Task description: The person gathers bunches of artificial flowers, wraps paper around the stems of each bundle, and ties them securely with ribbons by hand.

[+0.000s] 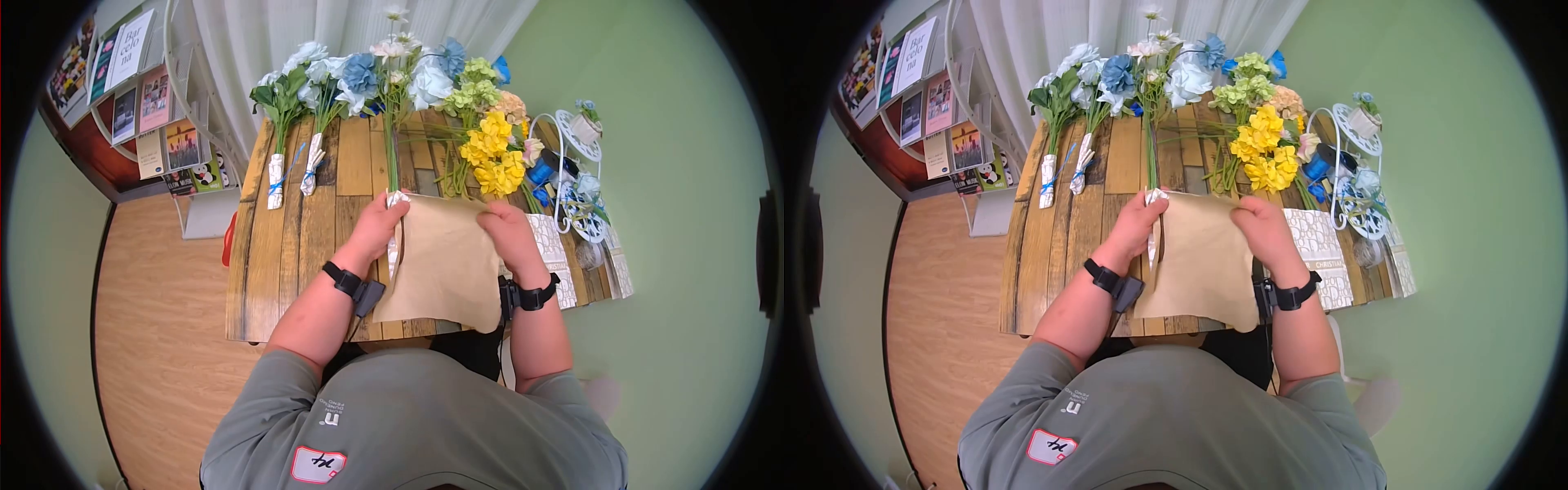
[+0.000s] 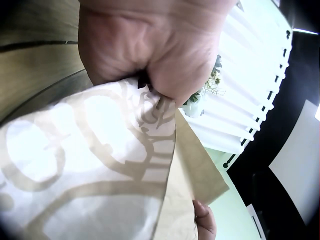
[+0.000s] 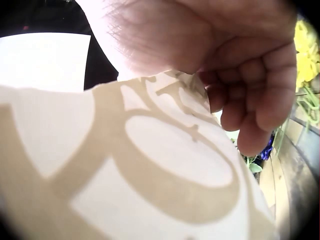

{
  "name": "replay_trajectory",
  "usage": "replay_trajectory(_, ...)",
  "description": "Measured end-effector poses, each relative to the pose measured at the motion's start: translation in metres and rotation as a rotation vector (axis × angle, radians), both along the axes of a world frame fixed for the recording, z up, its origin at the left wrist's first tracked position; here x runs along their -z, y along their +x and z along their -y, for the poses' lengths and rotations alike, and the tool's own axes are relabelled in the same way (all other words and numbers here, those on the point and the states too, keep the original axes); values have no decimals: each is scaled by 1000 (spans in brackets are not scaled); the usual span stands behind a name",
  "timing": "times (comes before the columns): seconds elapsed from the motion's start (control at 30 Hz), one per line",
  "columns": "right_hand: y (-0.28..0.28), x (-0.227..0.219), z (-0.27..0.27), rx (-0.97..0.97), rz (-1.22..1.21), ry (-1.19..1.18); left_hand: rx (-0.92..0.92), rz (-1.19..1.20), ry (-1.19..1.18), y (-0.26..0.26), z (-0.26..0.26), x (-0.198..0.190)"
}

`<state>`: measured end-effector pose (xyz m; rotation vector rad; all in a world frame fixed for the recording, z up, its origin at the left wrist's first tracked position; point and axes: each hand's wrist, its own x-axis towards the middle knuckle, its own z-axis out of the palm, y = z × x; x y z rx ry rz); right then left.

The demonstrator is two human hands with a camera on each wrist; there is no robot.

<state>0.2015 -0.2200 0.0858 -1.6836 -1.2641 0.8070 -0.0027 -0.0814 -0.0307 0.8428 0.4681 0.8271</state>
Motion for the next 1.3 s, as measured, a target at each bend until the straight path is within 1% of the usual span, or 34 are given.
replay_trajectory(0.03,-10,-7,1,5,-2,0,-35,-10,20,4,0,6)
replay_trajectory(0.07,-27,-13,3,-58,145,11,-32,-12,18,7,-2,13)
replay_trajectory(0.1,-43,-21,4,-121,292,23,-62,-34,65,10,-5,21)
replay_trajectory(0.13,-52,-26,6,-120,291,22,-93,-55,112,11,-6,23)
replay_trajectory(0.2,-68,-33,7,-194,419,69,-103,-49,105,10,-7,24)
replay_trajectory(0.27,-76,-30,5,-190,444,80,-117,-40,99,9,-7,23)
replay_trajectory(0.37,-87,-30,0,-236,490,58,-144,-65,111,8,-8,21)
replay_trajectory(0.43,-95,-30,-4,-276,455,-4,-174,-61,9,6,-6,8)
replay_trajectory(0.47,-98,-28,-7,-277,455,-4,-176,-60,9,4,-5,6)
replay_trajectory(0.53,-103,-21,-11,-296,358,20,-100,147,-166,1,-4,5)
replay_trajectory(0.57,-106,-21,-14,-297,359,20,-101,148,-166,0,-7,7)
replay_trajectory(0.63,-114,-23,-19,-343,268,-32,-11,270,-234,-1,-14,13)
replay_trajectory(0.67,-120,-23,-21,-346,269,-32,-13,271,-234,-1,-14,18)
replay_trajectory(0.73,-130,-24,-23,-300,-55,-192,-113,70,-64,0,-11,20)
replay_trajectory(0.77,-132,-22,-26,-300,-54,-192,-113,71,-64,0,-11,21)
replay_trajectory(0.83,-135,-17,-30,-302,-144,-207,-60,173,-88,0,-11,22)
replay_trajectory(0.87,-137,-18,-31,-303,-143,-206,-60,174,-88,0,-14,26)
replay_trajectory(0.93,-140,-18,-31,-271,-213,-211,23,366,-177,2,-19,35)
replay_trajectory(0.97,-141,-16,-31,-272,-212,-211,22,367,-176,3,-21,39)
replay_trajectory(1.03,-141,-11,-30,-246,-225,-142,-91,303,-163,7,-21,38)
replay_trajectory(1.07,-140,-11,-30,-246,-225,-142,-91,303,-163,8,-20,38)
replay_trajectory(1.13,-138,-11,-29,-251,7,-101,-170,238,-59,8,-16,33)
replay_trajectory(1.17,-138,-11,-29,-250,8,-100,-169,239,-59,7,-14,30)
replay_trajectory(1.23,-140,-12,-29,-247,-20,-106,-78,341,-5,4,-9,22)
replay_trajectory(1.27,-140,-14,-29,-247,-20,-106,-78,341,-4,2,-9,18)
replay_trajectory(1.3,-141,-17,-29,-241,-140,-136,-32,301,-114,-1,-9,11)
